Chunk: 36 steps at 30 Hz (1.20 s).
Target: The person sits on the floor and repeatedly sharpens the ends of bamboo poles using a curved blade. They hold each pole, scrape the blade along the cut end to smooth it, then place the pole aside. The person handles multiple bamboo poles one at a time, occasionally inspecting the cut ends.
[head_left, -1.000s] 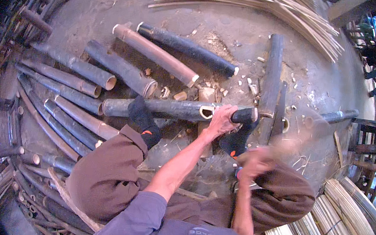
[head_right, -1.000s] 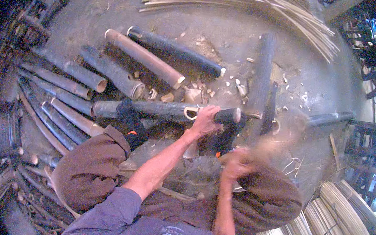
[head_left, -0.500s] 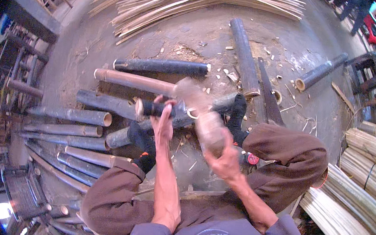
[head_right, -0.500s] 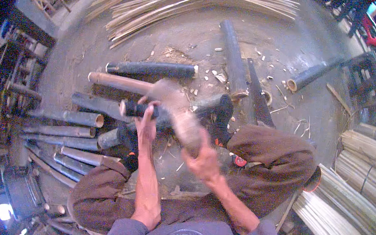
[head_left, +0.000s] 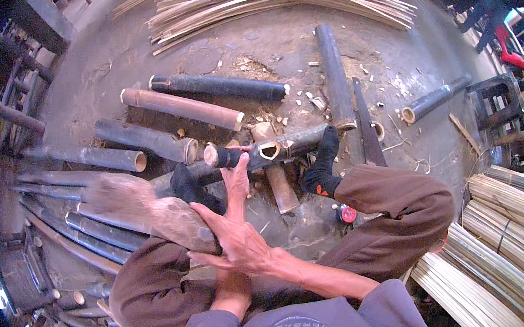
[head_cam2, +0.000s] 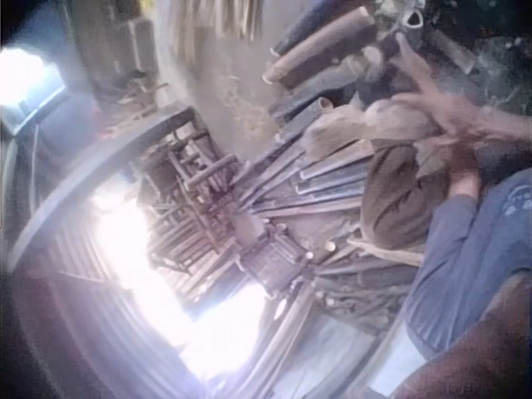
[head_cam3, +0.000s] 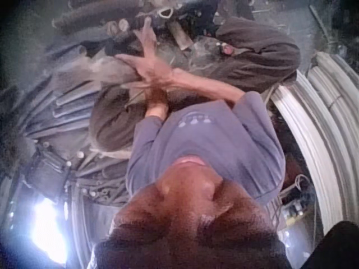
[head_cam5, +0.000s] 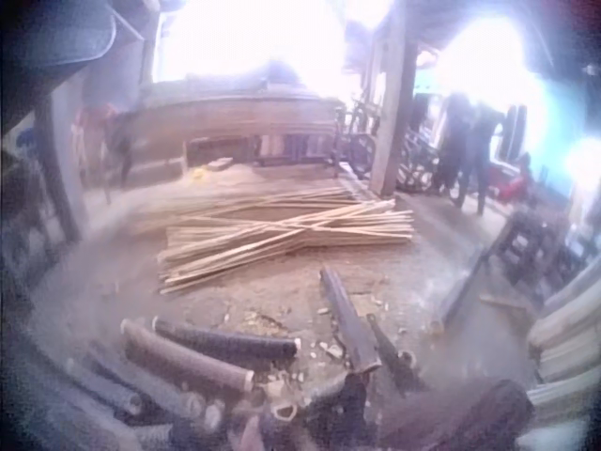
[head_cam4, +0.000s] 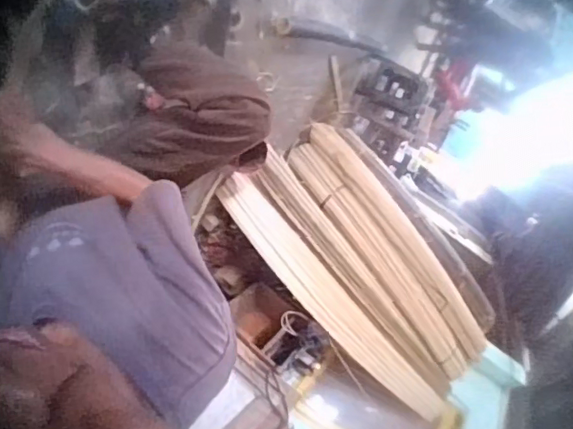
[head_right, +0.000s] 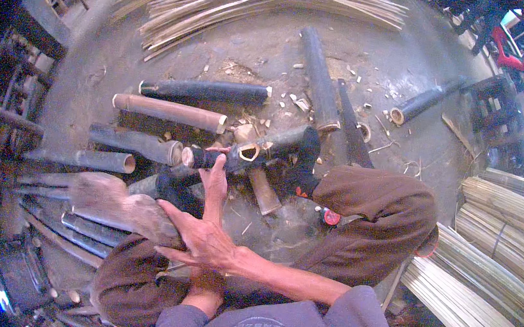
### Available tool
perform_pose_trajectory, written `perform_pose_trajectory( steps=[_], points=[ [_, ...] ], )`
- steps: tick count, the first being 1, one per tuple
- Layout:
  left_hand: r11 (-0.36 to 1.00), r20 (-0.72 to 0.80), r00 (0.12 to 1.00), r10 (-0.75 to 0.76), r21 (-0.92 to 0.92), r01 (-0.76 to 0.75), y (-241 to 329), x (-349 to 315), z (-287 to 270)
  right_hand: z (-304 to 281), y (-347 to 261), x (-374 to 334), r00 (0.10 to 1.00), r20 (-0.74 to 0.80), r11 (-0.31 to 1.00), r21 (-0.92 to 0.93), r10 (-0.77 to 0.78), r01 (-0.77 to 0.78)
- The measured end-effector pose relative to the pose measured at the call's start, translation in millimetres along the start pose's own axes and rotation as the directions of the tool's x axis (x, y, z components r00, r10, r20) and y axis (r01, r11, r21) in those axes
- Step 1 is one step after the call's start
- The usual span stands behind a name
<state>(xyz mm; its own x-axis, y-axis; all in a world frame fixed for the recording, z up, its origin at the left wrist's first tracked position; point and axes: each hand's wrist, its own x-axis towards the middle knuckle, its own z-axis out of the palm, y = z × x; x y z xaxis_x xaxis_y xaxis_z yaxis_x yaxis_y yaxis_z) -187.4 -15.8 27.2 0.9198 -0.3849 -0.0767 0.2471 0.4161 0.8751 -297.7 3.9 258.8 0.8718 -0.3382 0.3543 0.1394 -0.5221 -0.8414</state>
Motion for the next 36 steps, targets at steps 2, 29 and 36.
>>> perform_pose_trajectory(
  steps=[2, 29, 36],
  points=[
    [1.0, 0.022, 0.999, 0.027, 0.006, -0.027, 3.8, 2.8, 3.4, -2.1, -17.5, 18.5, 0.987, -0.115, 0.993, -0.034, -0.116, 0.113],
    [0.972, -0.191, 0.962, -0.193, -0.17, 0.161, -10.4, -12.0, 31.2, -26.4, 106.6, 4.1, 0.782, 0.343, 0.827, -0.431, 0.52, -0.361],
    [0.981, 0.27, 0.962, -0.046, 0.193, -0.008, 29.4, -41.8, 129.3, -91.4, 78.2, -52.0, 0.945, -0.172, 0.954, -0.065, 0.278, -0.293]
  ],
)
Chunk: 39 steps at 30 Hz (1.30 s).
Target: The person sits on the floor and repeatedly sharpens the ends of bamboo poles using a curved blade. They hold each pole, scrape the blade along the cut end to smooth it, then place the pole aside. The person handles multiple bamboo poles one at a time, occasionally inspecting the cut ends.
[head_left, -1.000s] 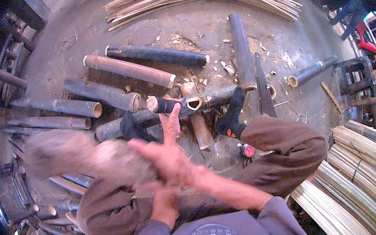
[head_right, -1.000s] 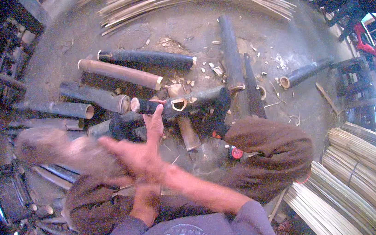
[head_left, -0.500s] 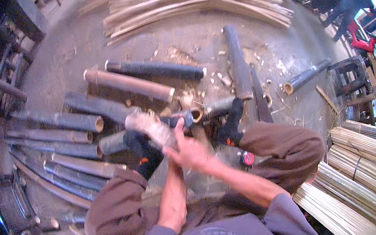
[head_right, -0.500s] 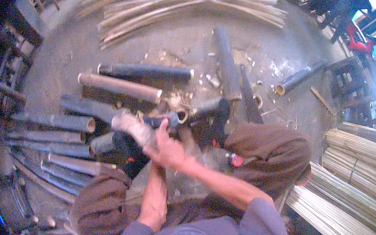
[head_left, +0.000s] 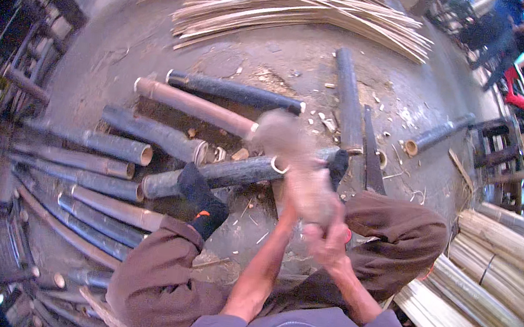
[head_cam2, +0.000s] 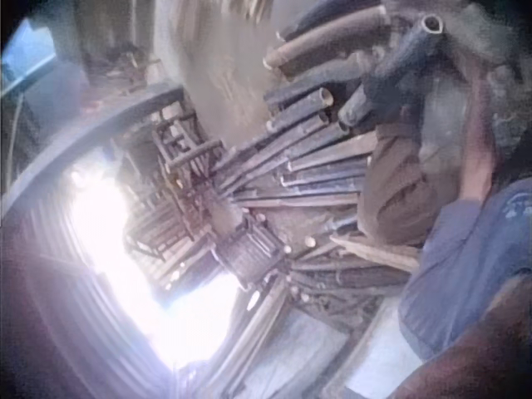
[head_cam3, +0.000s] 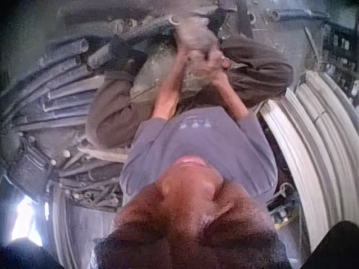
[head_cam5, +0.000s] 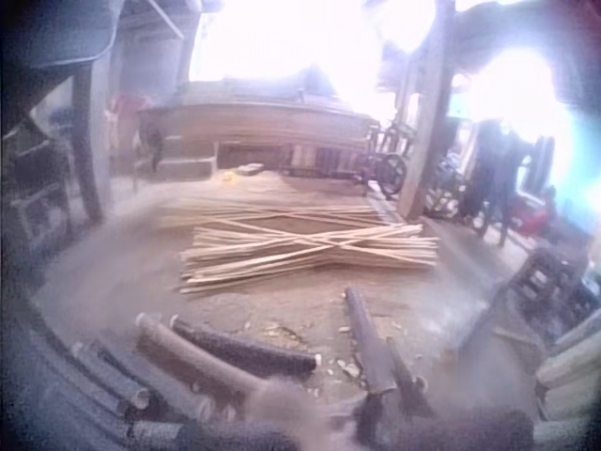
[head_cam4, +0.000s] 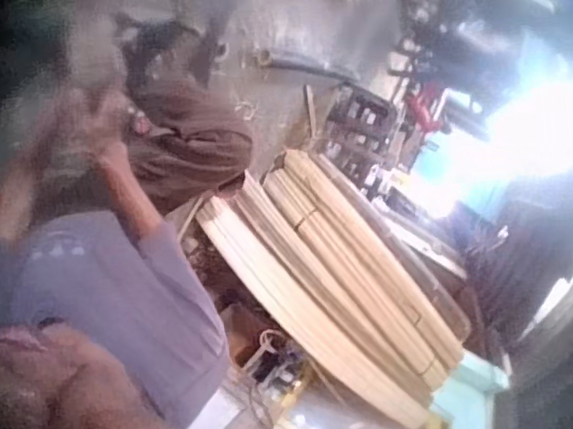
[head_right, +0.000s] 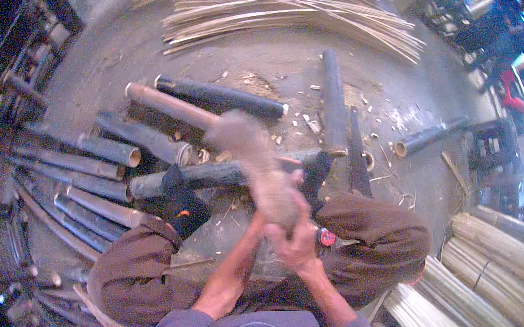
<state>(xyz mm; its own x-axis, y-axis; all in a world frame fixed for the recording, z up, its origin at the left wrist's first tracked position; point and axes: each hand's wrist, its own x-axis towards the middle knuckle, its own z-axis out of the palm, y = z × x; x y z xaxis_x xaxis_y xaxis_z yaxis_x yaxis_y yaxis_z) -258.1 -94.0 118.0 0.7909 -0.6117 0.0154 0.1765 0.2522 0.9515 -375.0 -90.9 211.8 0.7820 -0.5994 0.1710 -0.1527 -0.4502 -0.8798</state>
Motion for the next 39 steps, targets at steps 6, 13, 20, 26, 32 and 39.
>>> perform_pose_trajectory(
  steps=[6, 13, 20, 26, 32, 39],
  points=[
    [0.71, 0.246, 0.912, 0.328, 0.572, -0.41, -43.6, 30.1, 26.8, -45.6, 26.5, -5.4, 0.747, -0.461, 0.859, 0.421, 0.479, -0.291],
    [0.656, 0.172, 0.956, 0.237, 0.698, -0.288, -83.4, 63.0, 2.1, -55.8, 37.6, 18.7, 0.548, -0.565, 0.686, 0.727, 0.617, -0.023],
    [0.769, -0.004, 0.942, 0.337, 0.579, -0.272, -67.6, 80.1, -24.0, -29.1, 62.0, 33.3, 0.692, -0.163, 0.659, 0.515, 0.704, -0.549],
    [0.897, 0.029, 0.993, 0.115, 0.426, -0.117, 43.4, 121.2, -67.6, -220.8, -17.8, 95.1, 0.745, -0.278, 0.755, -0.093, 0.607, -0.65],
    [0.528, 0.714, 0.622, -0.322, 0.681, -0.508, 20.1, 62.3, -47.9, -311.0, 93.6, 84.5, 0.865, -0.3, 0.714, -0.488, 0.403, -0.502],
    [0.325, 0.544, 0.289, -0.788, 0.765, -0.556, -84.5, -87.3, -75.9, -232.2, 255.2, -12.2, 0.683, -0.433, 0.61, -0.317, 0.588, -0.726]
  ],
)
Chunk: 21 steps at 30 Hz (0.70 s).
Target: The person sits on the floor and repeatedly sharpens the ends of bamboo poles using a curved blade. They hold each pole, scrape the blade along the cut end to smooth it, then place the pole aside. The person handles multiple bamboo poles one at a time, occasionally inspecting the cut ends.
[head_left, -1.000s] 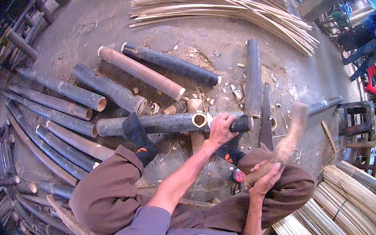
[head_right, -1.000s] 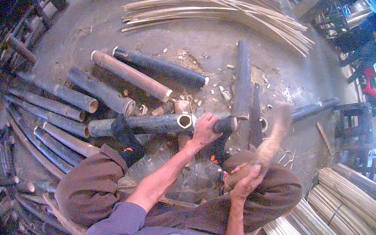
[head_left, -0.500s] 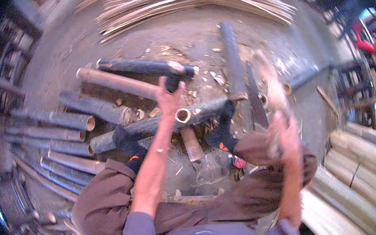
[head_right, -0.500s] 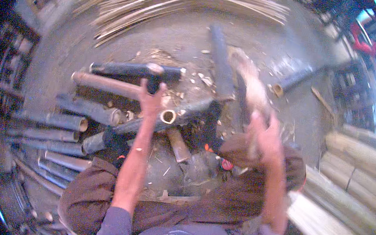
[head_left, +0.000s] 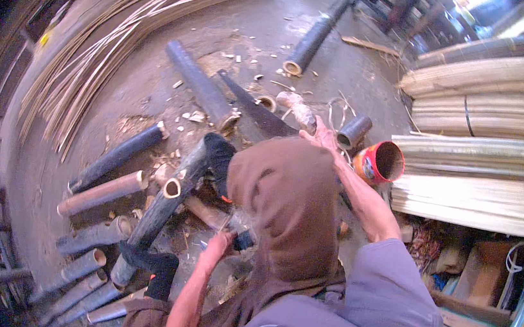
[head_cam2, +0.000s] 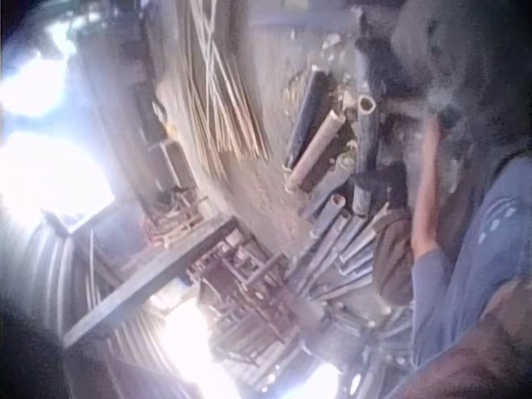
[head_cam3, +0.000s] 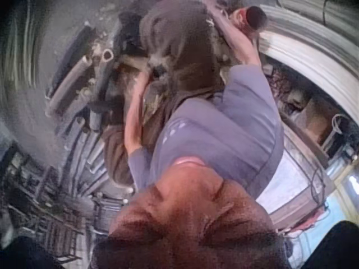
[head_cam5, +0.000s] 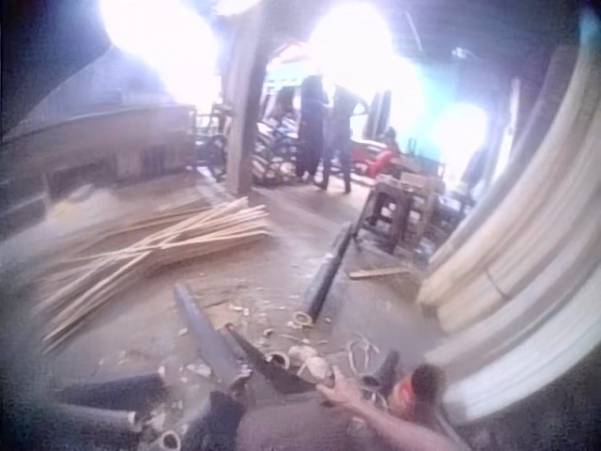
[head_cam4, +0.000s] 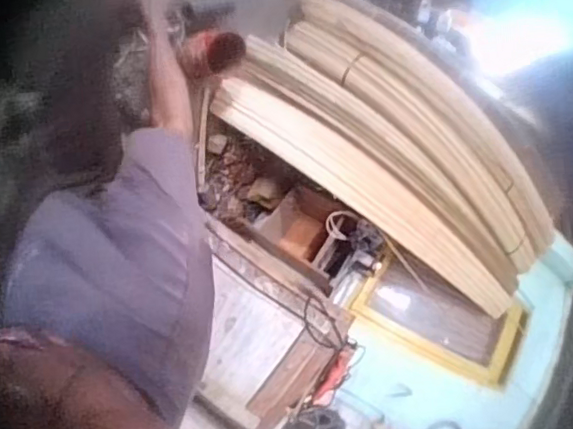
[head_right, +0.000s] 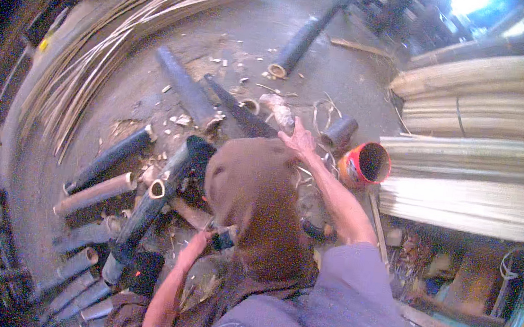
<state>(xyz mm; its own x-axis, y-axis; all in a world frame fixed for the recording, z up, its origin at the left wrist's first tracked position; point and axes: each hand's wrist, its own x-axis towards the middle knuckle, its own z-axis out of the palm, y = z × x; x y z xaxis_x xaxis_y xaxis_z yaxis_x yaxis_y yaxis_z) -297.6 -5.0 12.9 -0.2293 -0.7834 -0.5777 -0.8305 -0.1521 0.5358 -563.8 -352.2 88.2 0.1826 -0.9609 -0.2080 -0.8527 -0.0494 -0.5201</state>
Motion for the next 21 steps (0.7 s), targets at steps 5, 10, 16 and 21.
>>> perform_pose_trajectory(
  steps=[5, 10, 16, 21],
  points=[
    [0.996, -0.009, 1.0, -0.022, -0.09, 0.021, 16.6, -18.4, 36.5, -14.8, 83.3, -16.0, 0.999, 0.031, 0.995, -0.102, 0.022, -0.018],
    [0.977, -0.416, 0.885, -0.21, -0.066, 0.201, -21.4, -63.3, -1.0, -10.8, 111.7, -37.5, 0.972, 0.05, 0.963, -0.135, -0.229, 0.234],
    [0.92, -0.813, 0.572, -0.111, 0.134, 0.369, -72.8, -34.4, -86.2, -10.8, 166.5, -134.9, 0.968, -0.013, 0.954, -0.168, 0.251, -0.249],
    [0.94, -0.67, 0.686, -0.282, -0.051, 0.337, -166.9, -60.1, -75.8, 26.1, 183.1, -170.6, 0.961, -0.022, 0.93, -0.249, 0.275, -0.271]
  ],
)
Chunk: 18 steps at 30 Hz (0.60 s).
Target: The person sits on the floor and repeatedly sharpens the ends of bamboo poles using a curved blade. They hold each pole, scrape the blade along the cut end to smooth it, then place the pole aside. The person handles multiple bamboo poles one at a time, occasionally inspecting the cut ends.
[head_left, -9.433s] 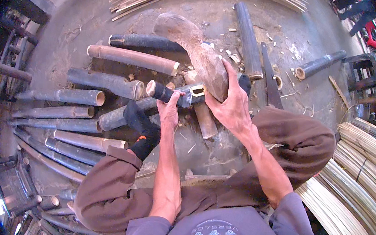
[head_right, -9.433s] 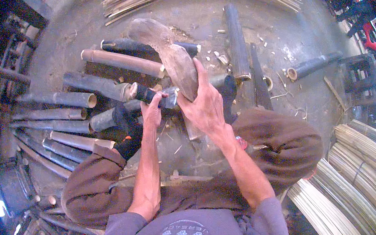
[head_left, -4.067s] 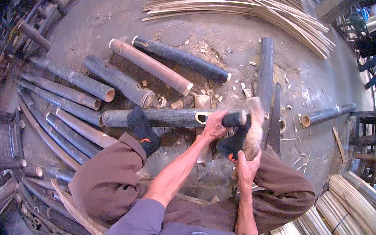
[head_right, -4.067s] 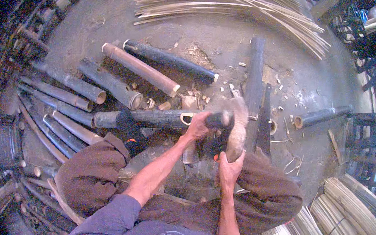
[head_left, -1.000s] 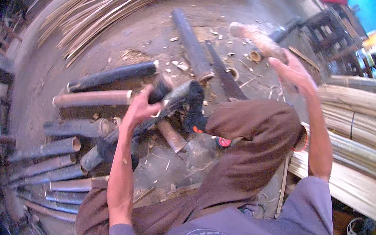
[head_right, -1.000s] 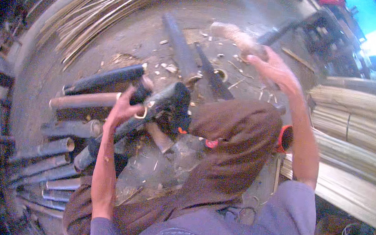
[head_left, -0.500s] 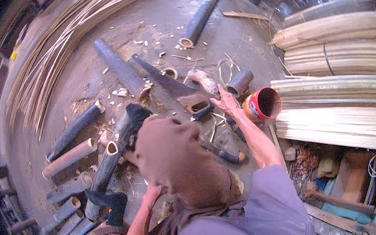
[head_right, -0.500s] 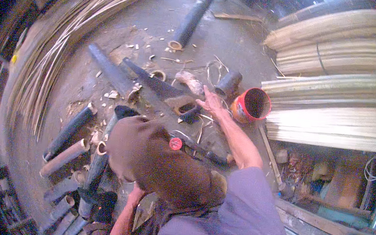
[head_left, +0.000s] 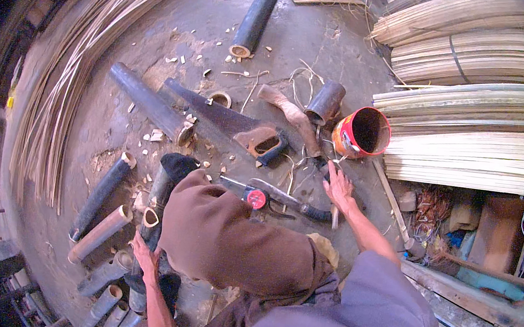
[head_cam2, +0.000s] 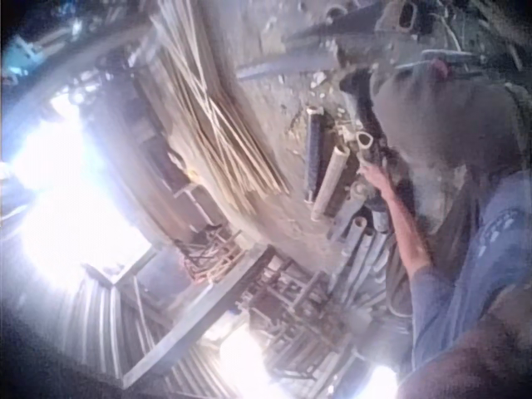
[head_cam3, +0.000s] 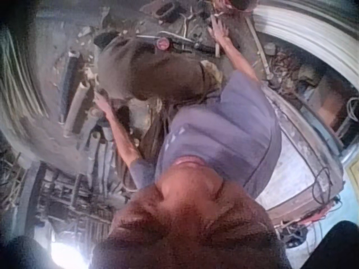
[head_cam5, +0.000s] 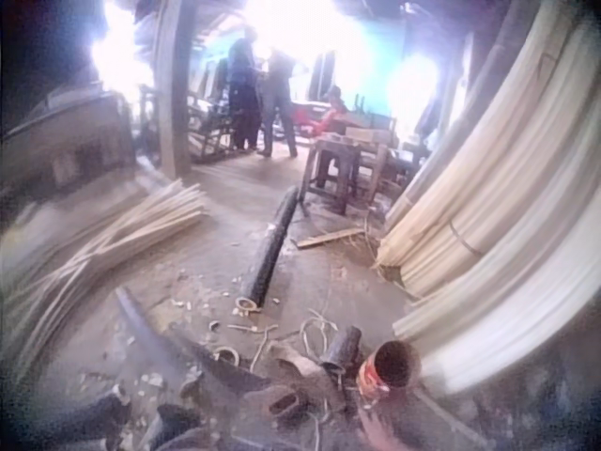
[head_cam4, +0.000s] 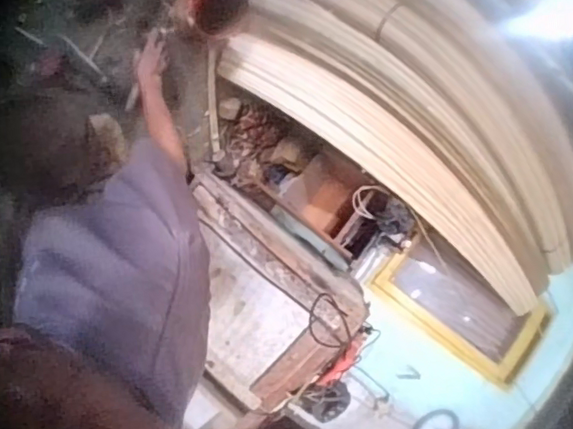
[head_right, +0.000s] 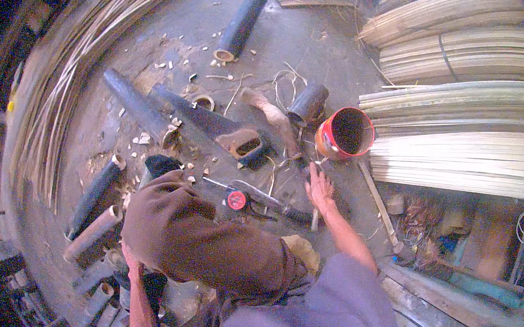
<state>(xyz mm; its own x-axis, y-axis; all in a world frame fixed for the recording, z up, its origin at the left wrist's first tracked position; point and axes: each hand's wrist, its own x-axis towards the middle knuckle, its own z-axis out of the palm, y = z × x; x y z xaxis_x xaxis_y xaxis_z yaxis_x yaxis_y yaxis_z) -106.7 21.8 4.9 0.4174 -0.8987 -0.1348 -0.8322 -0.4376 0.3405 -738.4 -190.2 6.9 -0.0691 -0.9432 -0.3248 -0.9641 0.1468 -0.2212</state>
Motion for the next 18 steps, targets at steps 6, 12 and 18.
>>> perform_pose_trajectory(
  steps=[6, 12, 18],
  points=[
    [0.998, 0.031, 0.997, -0.064, 0.008, 0.064, 35.3, 11.7, -0.1, -101.2, -24.1, -28.7, 0.966, 0.258, 0.998, 0.061, 0.003, -0.02],
    [0.989, -0.003, 0.992, -0.124, -0.087, 0.123, 15.7, 8.4, 5.9, -234.6, -24.7, -45.8, 0.941, 0.248, 0.955, 0.24, -0.232, 0.173],
    [0.993, -0.039, 0.993, -0.116, 0.025, 0.117, 30.3, 6.2, 4.1, -281.7, -7.8, 1.3, 0.999, -0.053, 0.988, -0.156, 0.004, -0.013]
  ],
)
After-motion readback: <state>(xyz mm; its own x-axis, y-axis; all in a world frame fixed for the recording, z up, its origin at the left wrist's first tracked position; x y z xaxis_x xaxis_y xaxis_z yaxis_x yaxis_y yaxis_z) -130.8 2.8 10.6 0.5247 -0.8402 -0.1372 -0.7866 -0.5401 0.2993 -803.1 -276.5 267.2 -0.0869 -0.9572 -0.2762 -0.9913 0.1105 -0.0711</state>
